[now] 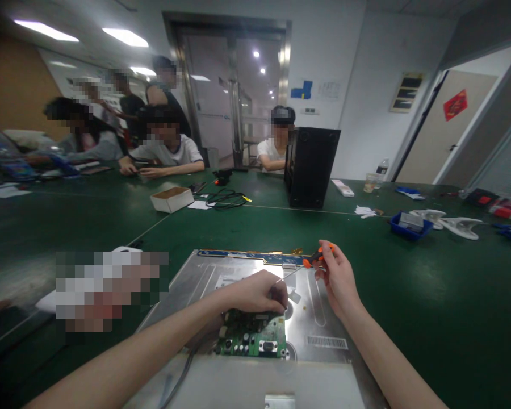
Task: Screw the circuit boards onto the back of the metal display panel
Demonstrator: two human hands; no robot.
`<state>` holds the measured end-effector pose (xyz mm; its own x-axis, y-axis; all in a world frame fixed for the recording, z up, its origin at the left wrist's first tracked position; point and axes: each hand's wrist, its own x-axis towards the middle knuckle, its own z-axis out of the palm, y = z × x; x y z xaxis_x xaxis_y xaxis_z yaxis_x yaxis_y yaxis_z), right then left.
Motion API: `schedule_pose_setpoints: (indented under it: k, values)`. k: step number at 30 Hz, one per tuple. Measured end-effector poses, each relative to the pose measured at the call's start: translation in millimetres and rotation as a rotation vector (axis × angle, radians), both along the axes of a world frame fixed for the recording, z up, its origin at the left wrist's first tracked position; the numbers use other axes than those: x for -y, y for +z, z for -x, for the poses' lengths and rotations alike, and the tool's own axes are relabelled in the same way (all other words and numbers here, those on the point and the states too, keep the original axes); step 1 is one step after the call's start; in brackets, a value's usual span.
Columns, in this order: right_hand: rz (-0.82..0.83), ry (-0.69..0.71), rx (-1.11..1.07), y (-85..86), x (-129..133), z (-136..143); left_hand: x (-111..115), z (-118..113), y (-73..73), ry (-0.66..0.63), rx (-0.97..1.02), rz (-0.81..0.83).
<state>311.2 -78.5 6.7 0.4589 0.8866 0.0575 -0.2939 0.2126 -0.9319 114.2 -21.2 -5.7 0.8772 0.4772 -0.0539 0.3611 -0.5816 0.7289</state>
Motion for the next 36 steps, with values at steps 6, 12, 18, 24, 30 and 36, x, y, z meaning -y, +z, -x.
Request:
schedule_pose_setpoints:
  k: [6,12,18,24,30,36]
  values:
    - [-0.026,-0.012,-0.018,-0.7,-0.3,-0.8,-0.1,0.5,0.9,0.008,-0.001,-0.01]
    - [-0.12,-0.083,0.136,10.1,6.3,2.1,-1.0,0.0,3.0,-0.011,-0.005,0.015]
    - [-0.28,-0.161,0.558,32.0,25.5,18.0,-3.2,-0.4,0.8,-0.036,0.037,0.04]
    - [-0.452,-0.156,1.014,38.8,26.7,36.3,-3.0,0.2,2.0,-0.035,0.034,0.073]
    - [-0.599,-0.309,0.881,-0.2,27.6,36.5,-1.8,-0.1,4.5,-0.035,0.031,0.038]
    - [-0.496,-0.293,0.91,-3.3,30.0,36.0,0.1,-0.5,7.7,-0.023,0.009,0.03]
